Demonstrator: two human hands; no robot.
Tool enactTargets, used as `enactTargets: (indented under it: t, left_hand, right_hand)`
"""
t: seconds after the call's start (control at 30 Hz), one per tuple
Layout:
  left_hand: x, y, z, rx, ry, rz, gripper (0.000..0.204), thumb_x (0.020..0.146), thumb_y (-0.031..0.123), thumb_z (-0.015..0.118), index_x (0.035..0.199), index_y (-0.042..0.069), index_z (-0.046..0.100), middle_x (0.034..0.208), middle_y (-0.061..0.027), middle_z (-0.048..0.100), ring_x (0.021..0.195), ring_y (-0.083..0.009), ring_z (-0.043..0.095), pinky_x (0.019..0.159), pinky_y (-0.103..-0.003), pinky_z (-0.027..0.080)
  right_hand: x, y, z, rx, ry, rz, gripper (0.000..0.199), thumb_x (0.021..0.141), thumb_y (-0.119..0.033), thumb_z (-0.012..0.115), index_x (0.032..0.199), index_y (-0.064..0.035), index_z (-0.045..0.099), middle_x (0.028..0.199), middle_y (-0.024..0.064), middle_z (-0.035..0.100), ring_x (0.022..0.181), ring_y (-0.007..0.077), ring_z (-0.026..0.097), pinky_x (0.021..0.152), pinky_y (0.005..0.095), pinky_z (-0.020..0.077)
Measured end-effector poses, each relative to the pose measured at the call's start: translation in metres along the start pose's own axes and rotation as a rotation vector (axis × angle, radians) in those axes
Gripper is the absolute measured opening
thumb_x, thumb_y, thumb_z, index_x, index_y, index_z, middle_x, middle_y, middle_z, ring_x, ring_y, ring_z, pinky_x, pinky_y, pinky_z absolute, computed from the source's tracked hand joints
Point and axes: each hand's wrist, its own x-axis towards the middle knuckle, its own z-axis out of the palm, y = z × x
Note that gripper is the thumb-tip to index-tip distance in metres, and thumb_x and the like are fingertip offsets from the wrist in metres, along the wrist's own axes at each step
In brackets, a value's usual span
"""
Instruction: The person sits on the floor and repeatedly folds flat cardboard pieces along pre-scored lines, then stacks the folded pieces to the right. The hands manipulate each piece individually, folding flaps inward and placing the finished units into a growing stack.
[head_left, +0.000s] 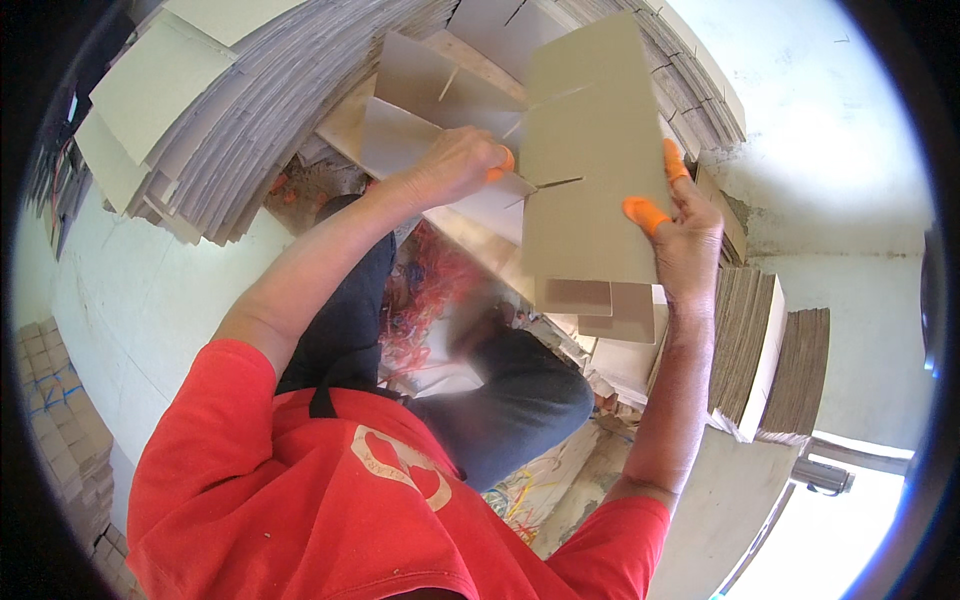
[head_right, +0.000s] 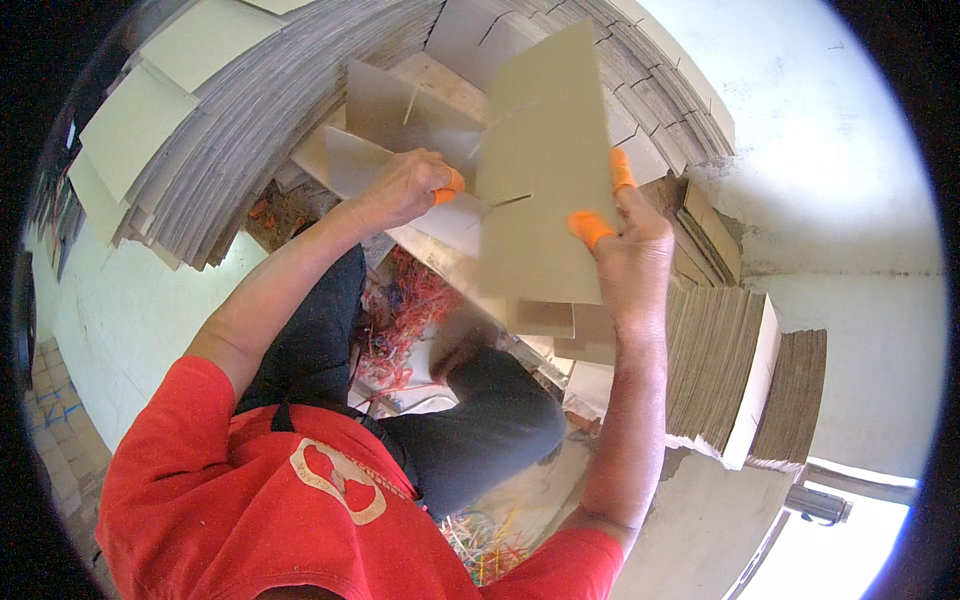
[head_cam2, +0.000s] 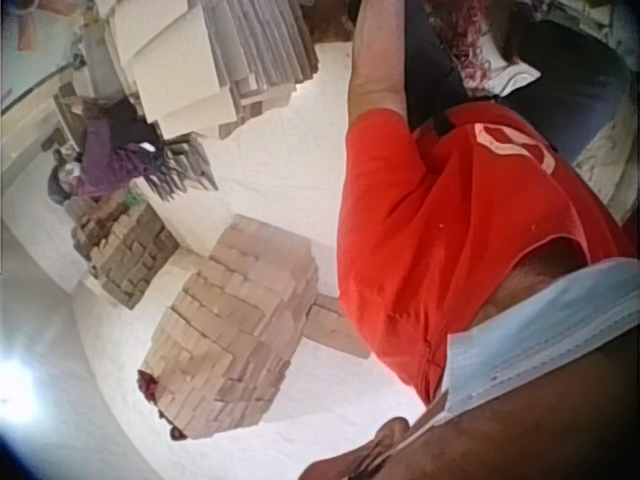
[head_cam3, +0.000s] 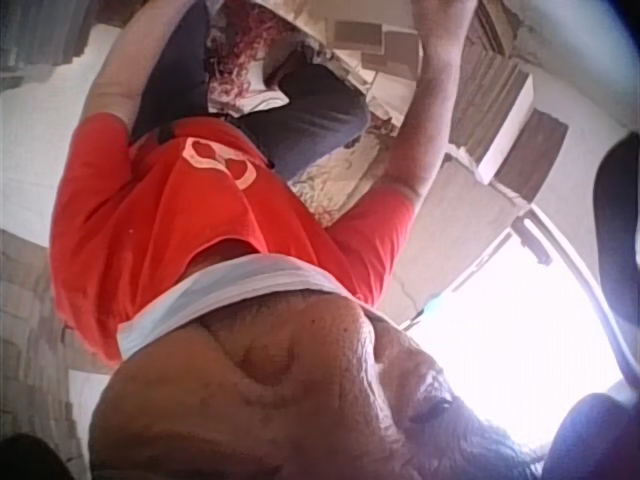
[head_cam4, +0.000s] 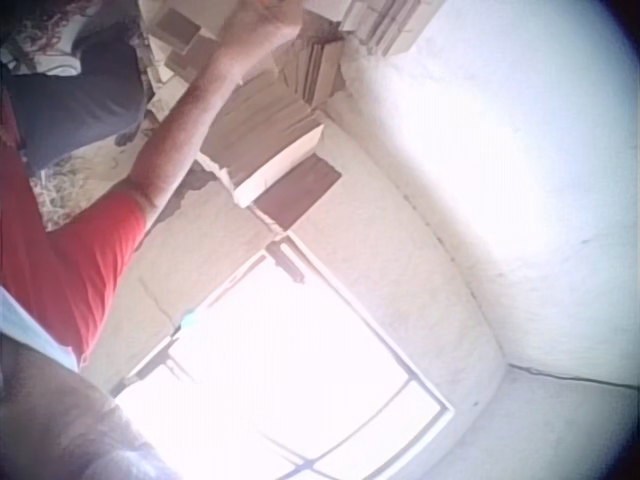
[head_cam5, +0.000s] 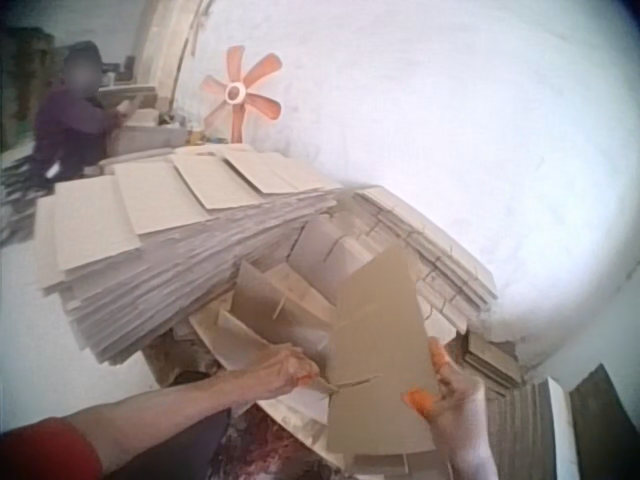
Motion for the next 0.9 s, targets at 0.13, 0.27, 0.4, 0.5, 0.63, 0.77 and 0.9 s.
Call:
enactTargets:
  t: [0.13, 0.27, 0.4, 0.5, 0.63, 0.77, 0.9]
  left_hand:
    - [0.002, 0.001, -0.002, -0.013, -0.007, -0.005, 0.013, 0.074, 0.007, 0.071, 0.087, 0.009, 0.07, 0.075, -0.0106, 0.061, 0.075, -0.031, 0.061, 0.066, -0.042, 0.049]
    - [0.002, -0.005, 0.001, -0.003, -0.008, -0.008, 0.012, 0.073, 0.01, 0.07, 0.086, 0.011, 0.07, 0.074, -0.0123, 0.063, 0.074, -0.033, 0.062, 0.065, -0.044, 0.049]
    - [0.004, -0.008, 0.004, -0.007, -0.014, -0.033, 0.011, 0.073, 0.012, 0.07, 0.084, 0.011, 0.071, 0.073, -0.0127, 0.063, 0.071, -0.0341, 0.063, 0.064, -0.045, 0.049]
    - [0.009, -0.004, 0.005, 0.009, -0.038, -0.028, 0.014, 0.072, 0.008, 0.073, 0.086, 0.009, 0.07, 0.072, -0.0101, 0.061, 0.072, -0.0301, 0.061, 0.065, -0.043, 0.049]
    - [0.006, 0.001, -0.003, 0.031, -0.042, 0.024, 0.031, 0.071, 0.013, 0.076, 0.1, 0.01, 0.069, 0.089, -0.0098, 0.065, 0.088, -0.029, 0.061, 0.077, -0.041, 0.049]
    - [0.0, 0.014, -0.032, 0.102, 0.08, 0.149, 0.051, 0.069, 0.015, 0.078, 0.118, 0.01, 0.064, 0.111, -0.0083, 0.065, 0.112, -0.0281, 0.055, 0.095, -0.039, 0.044]
    - [-0.016, 0.006, -0.047, 0.151, 0.101, 0.054, 0.053, 0.069, 0.01, 0.078, 0.12, 0.01, 0.063, 0.113, -0.0092, 0.064, 0.115, -0.0286, 0.054, 0.097, -0.039, 0.044]
  right_hand:
    - [0.001, 0.015, 0.015, -0.08, -0.056, 0.014, 0.069, 0.077, 0.013, 0.064, 0.141, 0.0029, 0.04, 0.132, 0.0124, 0.056, 0.112, 0.0121, 0.055, 0.094, 0.0258, 0.0462]
    - [0.005, 0.024, 0.037, -0.296, -0.182, -0.054, 0.07, 0.078, 0.005, 0.068, 0.143, -0.0002, 0.04, 0.124, 0.0196, 0.061, 0.107, 0.011, 0.055, 0.088, 0.0265, 0.0482]
    - [-0.001, 0.02, 0.08, -0.38, -0.456, 0.234, 0.074, 0.078, -0.008, 0.074, 0.143, -0.0023, 0.038, 0.083, 0.0158, 0.067, 0.062, 0.0193, 0.062, 0.064, 0.0312, 0.0522]
    - [-0.014, 0.038, 0.085, -0.407, -0.418, 0.124, 0.077, 0.079, -0.017, 0.075, 0.145, -0.007, 0.036, 0.073, 0.0146, 0.065, 0.054, 0.0263, 0.06, 0.058, 0.038, 0.0522]
    - [-0.011, 0.049, 0.038, -0.659, -0.262, 0.201, 0.08, 0.08, -0.038, 0.073, 0.145, -0.0111, 0.036, 0.108, 0.0212, 0.064, 0.097, 0.034, 0.063, 0.068, 0.0444, 0.0538]
    - [-0.06, 0.124, -0.082, -1.165, 0.325, 0.05, 0.085, 0.078, -0.051, 0.07, 0.146, -0.0149, 0.036, 0.134, 0.0175, 0.052, 0.12, 0.0324, 0.051, 0.083, 0.0535, 0.0477]
    - [-0.134, 0.161, -0.195, -1.465, 0.437, 0.721, 0.102, 0.069, -0.063, 0.072, 0.149, -0.0142, 0.03, 0.147, 0.0165, 0.04, 0.136, 0.0323, 0.037, 0.101, 0.0601, 0.0341]
